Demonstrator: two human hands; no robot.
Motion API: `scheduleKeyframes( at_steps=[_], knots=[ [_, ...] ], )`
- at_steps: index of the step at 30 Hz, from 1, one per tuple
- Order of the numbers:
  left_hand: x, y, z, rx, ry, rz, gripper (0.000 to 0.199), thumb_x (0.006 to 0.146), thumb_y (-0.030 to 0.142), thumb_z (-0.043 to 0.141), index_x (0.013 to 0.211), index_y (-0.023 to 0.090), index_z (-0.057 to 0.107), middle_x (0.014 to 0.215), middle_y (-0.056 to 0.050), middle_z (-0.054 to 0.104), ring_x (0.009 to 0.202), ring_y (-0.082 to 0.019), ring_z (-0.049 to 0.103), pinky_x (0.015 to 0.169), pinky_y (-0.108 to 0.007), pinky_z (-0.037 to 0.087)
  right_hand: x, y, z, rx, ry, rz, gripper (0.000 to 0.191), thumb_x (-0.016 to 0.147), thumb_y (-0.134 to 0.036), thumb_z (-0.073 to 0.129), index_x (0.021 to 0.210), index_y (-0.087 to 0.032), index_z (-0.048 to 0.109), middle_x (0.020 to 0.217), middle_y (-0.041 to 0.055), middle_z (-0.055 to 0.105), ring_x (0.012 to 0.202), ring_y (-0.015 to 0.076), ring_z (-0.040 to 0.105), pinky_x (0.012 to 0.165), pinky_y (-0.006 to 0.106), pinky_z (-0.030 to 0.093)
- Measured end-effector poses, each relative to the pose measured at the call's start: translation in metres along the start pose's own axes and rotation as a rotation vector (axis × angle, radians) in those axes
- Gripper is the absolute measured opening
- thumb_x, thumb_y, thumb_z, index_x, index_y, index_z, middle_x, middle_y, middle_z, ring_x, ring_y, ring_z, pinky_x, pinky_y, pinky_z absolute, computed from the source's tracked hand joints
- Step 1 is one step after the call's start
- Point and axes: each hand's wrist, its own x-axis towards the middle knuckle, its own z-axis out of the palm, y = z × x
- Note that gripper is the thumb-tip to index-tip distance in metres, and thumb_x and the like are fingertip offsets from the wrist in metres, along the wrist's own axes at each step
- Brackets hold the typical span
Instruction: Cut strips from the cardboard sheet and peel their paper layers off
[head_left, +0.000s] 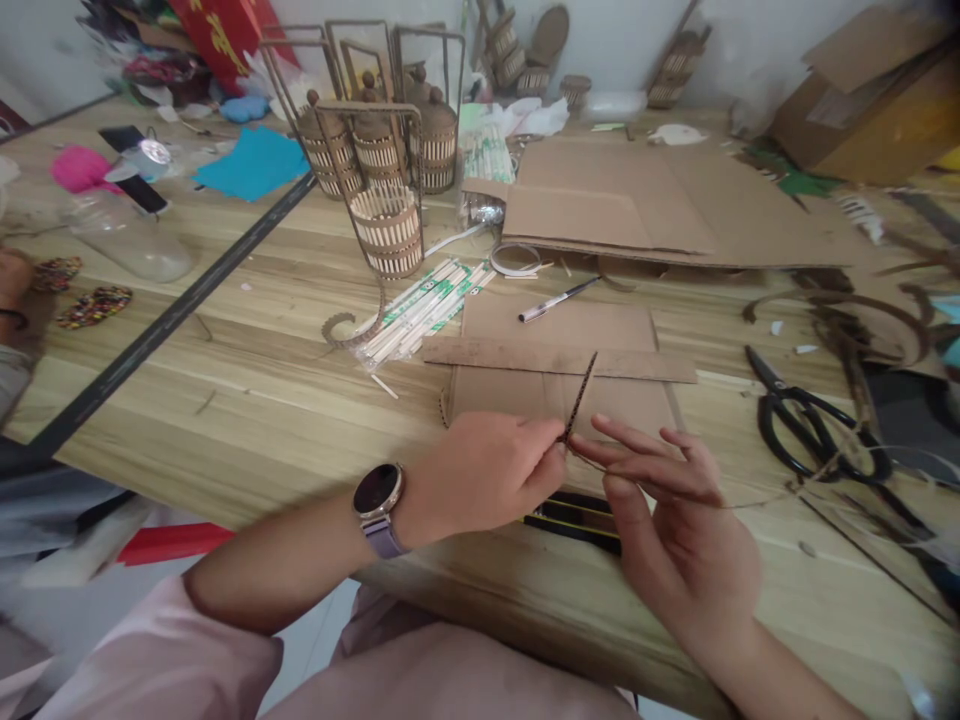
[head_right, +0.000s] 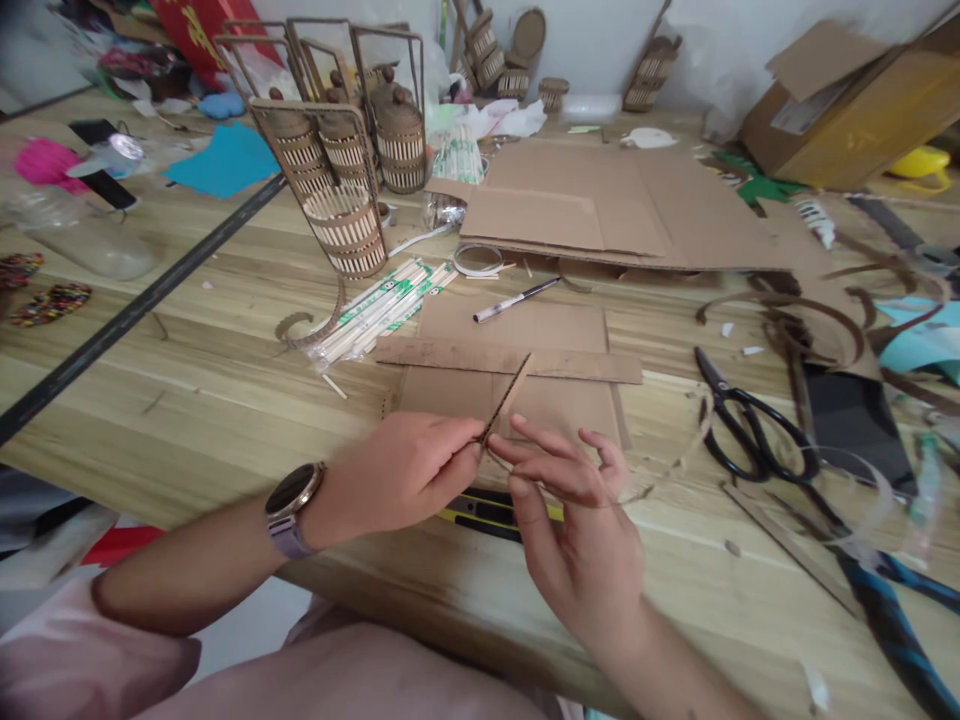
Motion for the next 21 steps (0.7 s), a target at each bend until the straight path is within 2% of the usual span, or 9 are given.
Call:
scheduleKeyframes(
  at_steps=[6, 10, 14, 21],
  knots=[
    [-0.001, 0.002, 0.000, 0.068, -0.029, 0.029, 0.025, 0.107, 0.028, 0.034, 0.097, 0.017, 0.055, 0.076, -0.003, 0.069, 0.067, -0.017, 0.066, 0.053, -0.028, 0.034, -0.002, 0.007, 0.002, 0.003, 0.024, -0.011, 0.012, 0.092, -0.021, 0.062, 0.100, -0.028, 0.057, 0.115, 0.0022, 0.078, 0.113, 0.0244, 0.071, 0.102, 0.046, 0.039],
    [-0.002, 0.001, 0.004, 0.074, -0.033, 0.035, 0.024, 0.108, 0.027, 0.030, 0.104, 0.017, 0.052, 0.079, -0.005, 0.069, 0.069, -0.019, 0.067, 0.054, -0.027, 0.040, -0.001, 0.006, 0.004, -0.027, 0.037, -0.029, 0.014, 0.091, -0.018, 0.064, 0.096, -0.030, 0.062, 0.108, -0.0016, 0.080, 0.108, 0.0230, 0.073, 0.100, 0.045, 0.041],
    [-0.001, 0.000, 0.009, 0.047, -0.006, 0.048, 0.021, 0.106, 0.022, 0.031, 0.101, 0.016, 0.051, 0.081, -0.007, 0.068, 0.072, -0.022, 0.068, 0.059, -0.030, 0.046, -0.002, 0.003, 0.006, -0.013, 0.033, -0.008, 0.014, 0.092, -0.017, 0.064, 0.096, -0.029, 0.062, 0.108, -0.0015, 0.080, 0.105, 0.0216, 0.074, 0.100, 0.044, 0.043],
    [-0.003, 0.003, 0.009, 0.090, -0.050, 0.019, 0.026, 0.105, 0.023, 0.030, 0.096, 0.016, 0.053, 0.078, -0.007, 0.068, 0.068, -0.022, 0.068, 0.056, -0.030, 0.044, -0.004, 0.005, 0.005, 0.008, 0.005, -0.017, 0.010, 0.094, -0.019, 0.062, 0.097, -0.028, 0.061, 0.105, -0.0002, 0.081, 0.103, 0.0206, 0.075, 0.101, 0.043, 0.041]
  ],
)
